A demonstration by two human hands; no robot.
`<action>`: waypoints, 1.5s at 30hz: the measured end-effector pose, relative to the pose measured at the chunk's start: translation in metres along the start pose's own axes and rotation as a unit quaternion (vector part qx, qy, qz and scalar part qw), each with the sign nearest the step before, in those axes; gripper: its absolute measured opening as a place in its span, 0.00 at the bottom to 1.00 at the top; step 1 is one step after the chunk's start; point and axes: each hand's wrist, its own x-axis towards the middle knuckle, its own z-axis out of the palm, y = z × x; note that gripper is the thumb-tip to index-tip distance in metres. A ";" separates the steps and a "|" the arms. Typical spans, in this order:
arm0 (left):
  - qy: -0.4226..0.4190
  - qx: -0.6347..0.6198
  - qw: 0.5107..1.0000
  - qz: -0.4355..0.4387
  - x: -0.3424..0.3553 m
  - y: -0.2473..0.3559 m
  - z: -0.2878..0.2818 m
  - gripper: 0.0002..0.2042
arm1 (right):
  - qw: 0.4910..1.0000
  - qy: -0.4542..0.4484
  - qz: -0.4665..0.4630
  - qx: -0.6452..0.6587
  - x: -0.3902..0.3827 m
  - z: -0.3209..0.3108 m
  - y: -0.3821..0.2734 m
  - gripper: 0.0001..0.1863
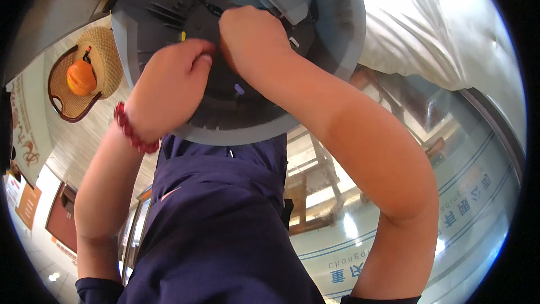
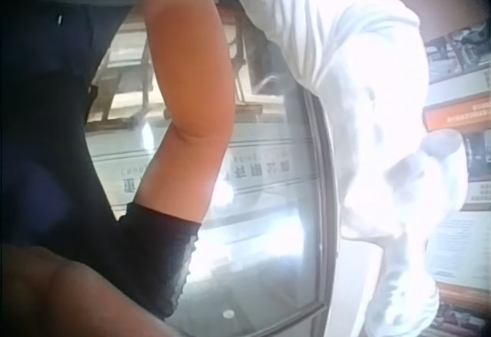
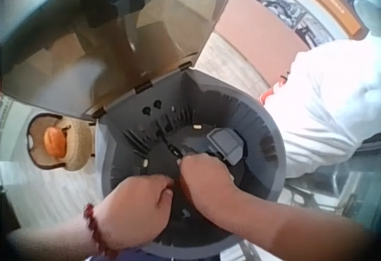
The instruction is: The recorder is repairing an electric scooter by removing an orange component and manipulating internal wiring.
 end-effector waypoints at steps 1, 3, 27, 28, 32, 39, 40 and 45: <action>0.000 0.008 1.000 -0.018 0.008 -0.003 0.003 0.09 | 0.999 0.000 -0.005 -0.034 -0.001 0.000 0.000 0.06; -0.011 -0.061 0.996 -0.064 0.029 -0.010 0.010 0.10 | 0.999 0.001 -0.003 -0.040 0.000 0.001 0.003 0.07; 0.274 0.058 0.911 0.304 -0.012 -0.062 -0.028 0.13 | 0.995 -0.024 0.097 0.016 0.005 -0.006 -0.011 0.09; 0.260 0.054 0.912 0.312 -0.010 -0.062 -0.028 0.13 | 0.997 -0.026 0.074 -0.012 0.004 -0.006 -0.010 0.09; 0.244 0.045 0.914 0.322 -0.006 -0.063 -0.029 0.13 | 0.995 0.012 0.012 -0.098 -0.001 0.000 -0.008 0.09; 0.239 0.053 0.911 0.332 -0.006 -0.062 -0.029 0.14 | 0.985 0.063 -0.036 -0.160 -0.004 0.000 -0.011 0.07; 0.241 0.050 0.911 0.331 -0.005 -0.062 -0.029 0.14 | 0.985 0.043 -0.027 -0.163 -0.004 -0.001 -0.012 0.10; 0.245 0.050 0.911 0.329 -0.008 -0.064 -0.030 0.13 | 0.997 0.008 0.035 -0.075 0.002 -0.009 -0.015 0.09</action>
